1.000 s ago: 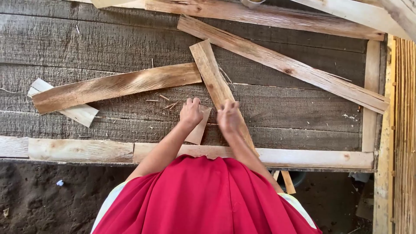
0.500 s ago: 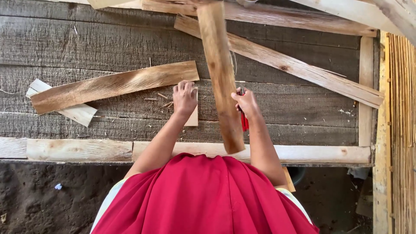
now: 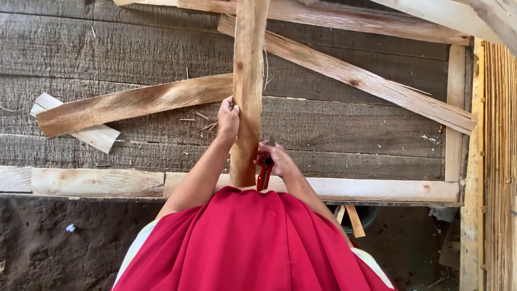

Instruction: The person uses a red utility knife to cut thin wooden planks on a wooden workbench. They repeatedly measure, score, and snap the planks into smaller pieces, then arrange the cut pieces in a row on the bench.

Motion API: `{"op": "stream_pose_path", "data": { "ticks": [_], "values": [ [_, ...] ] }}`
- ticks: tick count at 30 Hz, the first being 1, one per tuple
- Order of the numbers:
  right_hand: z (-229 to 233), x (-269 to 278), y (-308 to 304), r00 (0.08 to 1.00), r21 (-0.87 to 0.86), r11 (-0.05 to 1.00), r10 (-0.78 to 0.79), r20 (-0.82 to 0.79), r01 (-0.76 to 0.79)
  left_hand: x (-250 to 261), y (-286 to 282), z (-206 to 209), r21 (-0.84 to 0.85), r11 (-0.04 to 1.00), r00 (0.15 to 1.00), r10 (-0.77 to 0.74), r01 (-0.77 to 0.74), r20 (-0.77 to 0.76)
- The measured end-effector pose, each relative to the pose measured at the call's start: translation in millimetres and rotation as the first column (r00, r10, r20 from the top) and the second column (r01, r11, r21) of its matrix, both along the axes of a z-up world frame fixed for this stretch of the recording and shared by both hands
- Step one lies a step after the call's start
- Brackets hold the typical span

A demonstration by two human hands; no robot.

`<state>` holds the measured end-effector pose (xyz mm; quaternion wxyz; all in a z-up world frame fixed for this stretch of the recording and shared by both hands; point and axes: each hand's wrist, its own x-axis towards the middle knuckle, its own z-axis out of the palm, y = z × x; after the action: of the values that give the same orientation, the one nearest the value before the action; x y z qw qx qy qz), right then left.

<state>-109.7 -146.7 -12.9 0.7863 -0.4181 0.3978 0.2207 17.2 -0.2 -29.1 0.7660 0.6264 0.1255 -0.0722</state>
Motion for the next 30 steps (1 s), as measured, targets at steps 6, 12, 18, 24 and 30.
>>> {"op": "stream_pose_path", "data": {
  "ticks": [6, 12, 18, 24, 30],
  "values": [
    [3.2, 15.2, -24.0, 0.999, -0.134, 0.991, -0.012, 0.047, 0.019, 4.9, 10.0, 0.9, 0.208, 0.962, 0.984, 0.167, -0.177, 0.065],
    [-21.1, -18.5, 29.5, 0.967, -0.171, 0.960, 0.238, 0.092, -0.220, 6.7, 34.5, -26.4, 0.356, 0.882, 0.947, 0.321, -0.310, 0.028],
    [37.8, 42.2, 27.1, 0.835, -0.457, 0.845, 0.447, 0.321, -0.277, -3.6, 49.7, -56.7, 0.092, 0.899, 0.904, 0.427, -0.427, 0.023],
    [48.2, 74.5, 8.7, 0.640, -0.631, 0.528, 0.765, 0.064, -0.568, -12.9, 73.2, 17.8, -0.158, 0.846, 0.859, 0.491, -0.509, -0.143],
    [11.9, 91.0, 36.9, 0.635, -0.905, -0.001, 0.712, -0.300, -0.426, -66.0, 69.8, -56.9, -0.059, 0.824, 0.772, 0.500, -0.564, -0.393]
  ]
}}
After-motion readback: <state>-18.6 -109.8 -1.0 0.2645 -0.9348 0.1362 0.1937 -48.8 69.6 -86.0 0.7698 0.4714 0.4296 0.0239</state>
